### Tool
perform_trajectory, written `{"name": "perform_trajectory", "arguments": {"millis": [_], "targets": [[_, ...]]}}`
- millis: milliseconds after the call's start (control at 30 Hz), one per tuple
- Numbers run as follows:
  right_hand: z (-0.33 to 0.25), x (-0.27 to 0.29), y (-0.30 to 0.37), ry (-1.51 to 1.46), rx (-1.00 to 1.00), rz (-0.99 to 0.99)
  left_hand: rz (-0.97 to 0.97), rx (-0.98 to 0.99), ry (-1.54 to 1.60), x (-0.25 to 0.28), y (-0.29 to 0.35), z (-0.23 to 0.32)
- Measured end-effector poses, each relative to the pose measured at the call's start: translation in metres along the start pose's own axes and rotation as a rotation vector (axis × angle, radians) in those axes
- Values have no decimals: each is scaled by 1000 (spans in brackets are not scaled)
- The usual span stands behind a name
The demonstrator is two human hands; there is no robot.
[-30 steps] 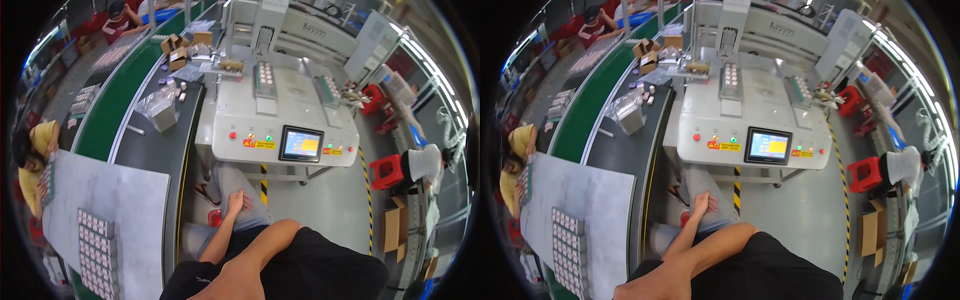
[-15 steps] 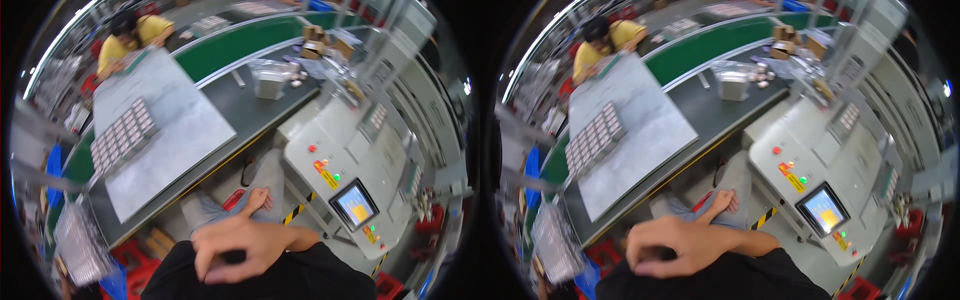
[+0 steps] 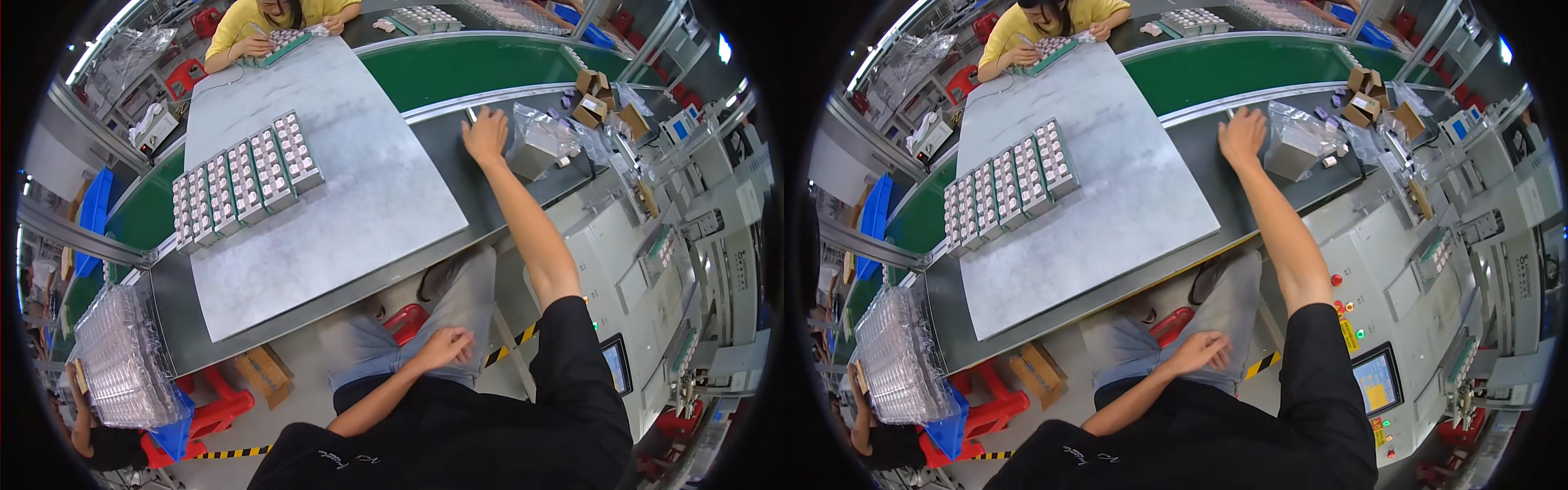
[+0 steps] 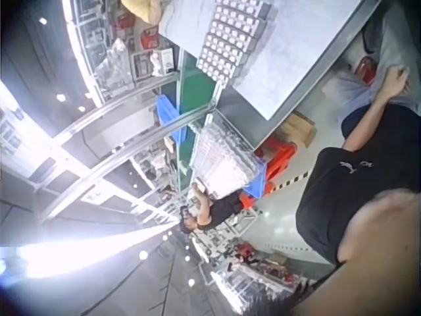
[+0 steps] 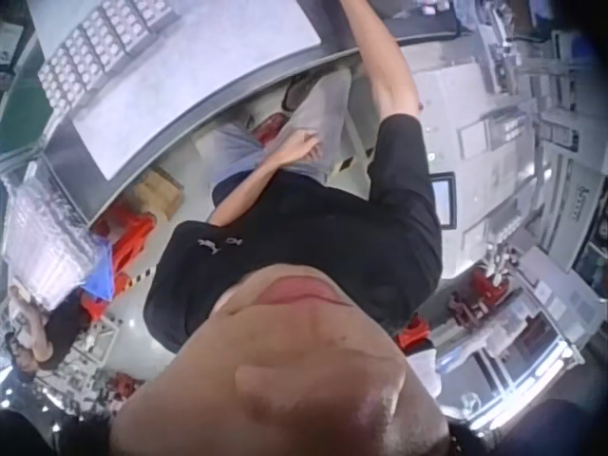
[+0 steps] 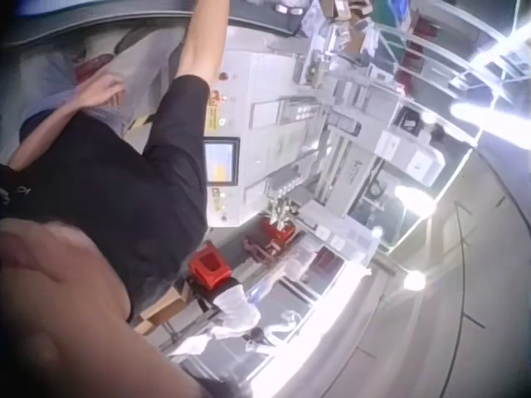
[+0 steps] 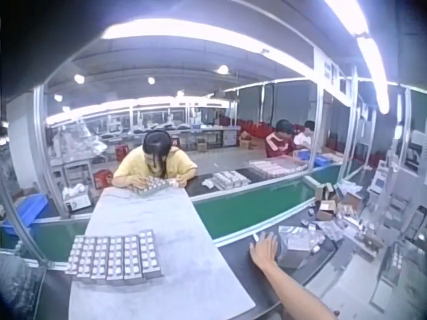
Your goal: Organizing trays of LED components and loading them into a testing machine on a production line.
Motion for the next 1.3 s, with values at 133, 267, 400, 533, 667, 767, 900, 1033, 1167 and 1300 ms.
{"name": "perform_trajectory", "arguments": {"millis": [133,267,400,533,667,767,900,1033,1167,1300], "targets": [[40,-39,-2,-14,-226,-46,-46,-143,90,15,35,71],[22,-20,7,-358,-192,4,127,-354,228,69,51,163],[-41,95,27,-827,-117,-31,556,-762,189,120,37,261],[-88,204,54,-1132,-202,-195,641,-937,238,111,17,328],[-97,244,64,-1202,-166,-250,407,-961,385,97,25,349],[-92,260,69,-1159,-135,-281,355,-967,359,88,30,353],[-89,287,59,-1117,-128,-131,346,-939,193,80,34,354],[-90,294,47,-1136,-58,-237,305,-890,153,71,40,352],[-88,303,47,-1044,19,-209,299,-877,122,66,45,354],[-90,305,49,-958,-23,-209,315,-867,89,66,47,352]]}}
Point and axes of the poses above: each hand's wrist, its own y-axis away from the middle knuckle, its own x-axis out of the back of the hand, z = x × y, the point moved 4 cm from there along -y, towards the middle knuckle, and after that the axes turned 8 degrees about z, right-handed, at the moved point
